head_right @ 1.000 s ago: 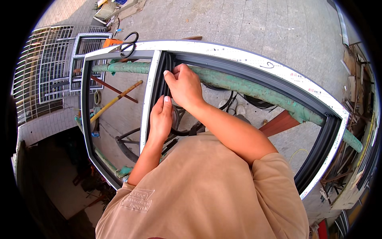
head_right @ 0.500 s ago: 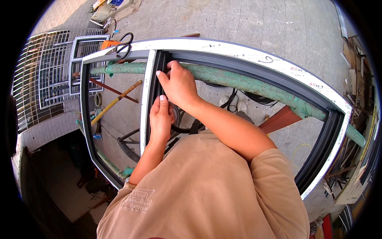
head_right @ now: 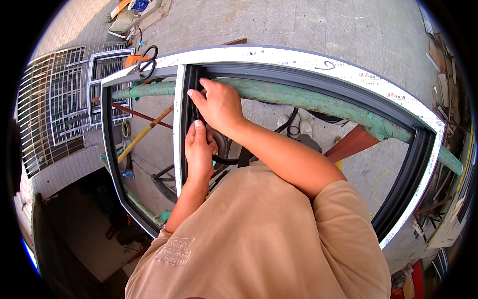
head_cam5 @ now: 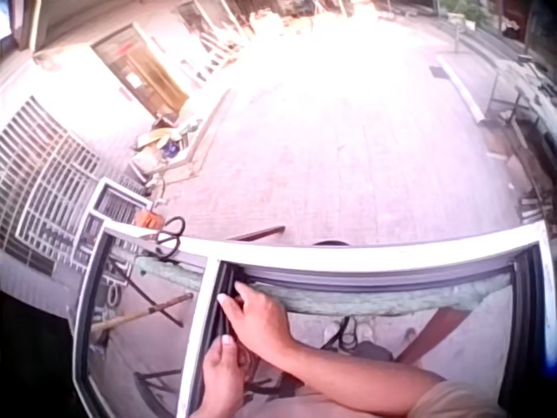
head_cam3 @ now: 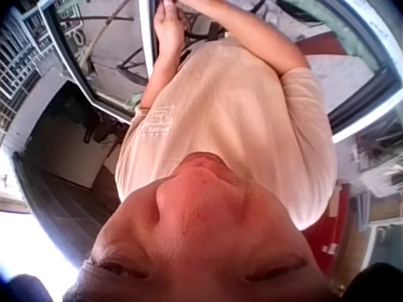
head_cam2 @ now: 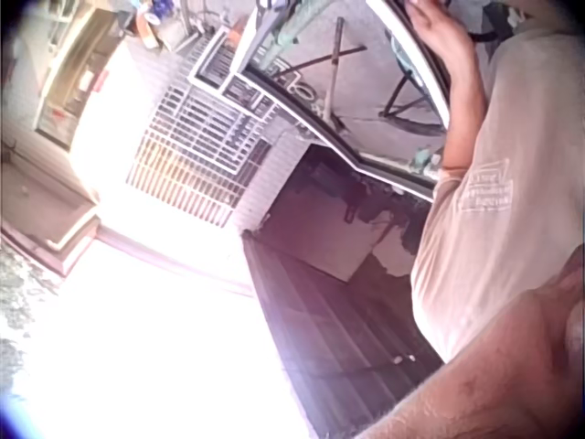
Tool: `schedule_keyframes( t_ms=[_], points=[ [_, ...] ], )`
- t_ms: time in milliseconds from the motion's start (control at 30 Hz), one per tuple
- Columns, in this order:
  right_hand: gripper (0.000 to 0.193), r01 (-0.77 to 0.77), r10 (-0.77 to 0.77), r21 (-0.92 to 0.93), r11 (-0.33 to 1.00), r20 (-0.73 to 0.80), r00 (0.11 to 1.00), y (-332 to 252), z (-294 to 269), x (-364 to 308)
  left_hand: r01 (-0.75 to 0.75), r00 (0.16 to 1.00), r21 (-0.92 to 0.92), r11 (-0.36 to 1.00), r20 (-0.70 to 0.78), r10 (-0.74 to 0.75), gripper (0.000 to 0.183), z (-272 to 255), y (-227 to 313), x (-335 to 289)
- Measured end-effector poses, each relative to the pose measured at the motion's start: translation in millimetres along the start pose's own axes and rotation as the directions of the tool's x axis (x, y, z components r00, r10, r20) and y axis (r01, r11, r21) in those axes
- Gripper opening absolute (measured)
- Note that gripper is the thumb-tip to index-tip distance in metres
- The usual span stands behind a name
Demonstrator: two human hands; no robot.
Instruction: The person installs a black rubber seal into the frame of a window using shears to cut the rubber strip and pressing it into the groove by hand.
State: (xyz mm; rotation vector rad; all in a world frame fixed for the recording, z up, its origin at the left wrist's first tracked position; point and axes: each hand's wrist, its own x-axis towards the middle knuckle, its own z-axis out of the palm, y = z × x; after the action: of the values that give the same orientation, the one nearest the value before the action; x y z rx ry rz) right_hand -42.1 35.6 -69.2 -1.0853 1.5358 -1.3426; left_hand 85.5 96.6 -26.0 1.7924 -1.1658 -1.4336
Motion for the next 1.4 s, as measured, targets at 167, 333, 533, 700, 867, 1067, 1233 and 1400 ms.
schedule_keyframes(
  t_ms=[167, 333, 533, 700, 867, 1067, 1233, 1400],
  points=[
    [0.058, 0.055, -0.055, -0.078, 0.995, 0.009, 0.998, -1, -1, 2, -0.013, 1.0, 0.004, 1.0, -0.003, 0.013, 0.04, 1, -1, 0],
    [0.04, 0.057, -0.043, -0.196, 0.979, 0.076, 0.996, -9, -5, 7, -0.038, 0.999, -0.034, 0.999, -0.035, 0.036, 0.041, 6, 4, -2],
    [0.032, 0.051, -0.042, -0.038, 0.998, 0.207, 0.977, -1, -15, 11, 0.0, 0.997, -0.054, 0.999, -0.073, -0.004, 0.043, 4, 10, -2],
    [0.056, 0.047, -0.032, -0.15, 0.988, 0.097, 0.995, -1, -2, 2, 0.037, 0.997, -0.101, 0.994, -0.058, -0.043, 0.039, 3, 12, -3],
    [0.056, 0.066, -0.066, -0.049, 0.997, 0.0, 0.998, 4, 7, -4, 0.024, 0.998, -0.092, 0.995, -0.061, -0.029, 0.039, 3, 7, 0],
    [0.067, 0.108, -0.108, -0.048, 0.993, 0.011, 0.994, 2, 4, -3, 0.004, 0.998, -0.075, 0.997, -0.059, -0.009, 0.041, 4, 3, 0],
    [0.077, 0.146, -0.156, -0.139, 0.98, -0.07, 0.985, 0, 15, -2, -0.02, 0.999, -0.035, 0.999, -0.036, 0.018, 0.041, 4, 4, 0],
    [0.073, 0.082, -0.075, -0.242, 0.967, 0.038, 0.996, -28, 1, 2, -0.027, 0.999, -0.048, 0.998, -0.021, 0.026, 0.042, 1, 2, 2]
  ],
)
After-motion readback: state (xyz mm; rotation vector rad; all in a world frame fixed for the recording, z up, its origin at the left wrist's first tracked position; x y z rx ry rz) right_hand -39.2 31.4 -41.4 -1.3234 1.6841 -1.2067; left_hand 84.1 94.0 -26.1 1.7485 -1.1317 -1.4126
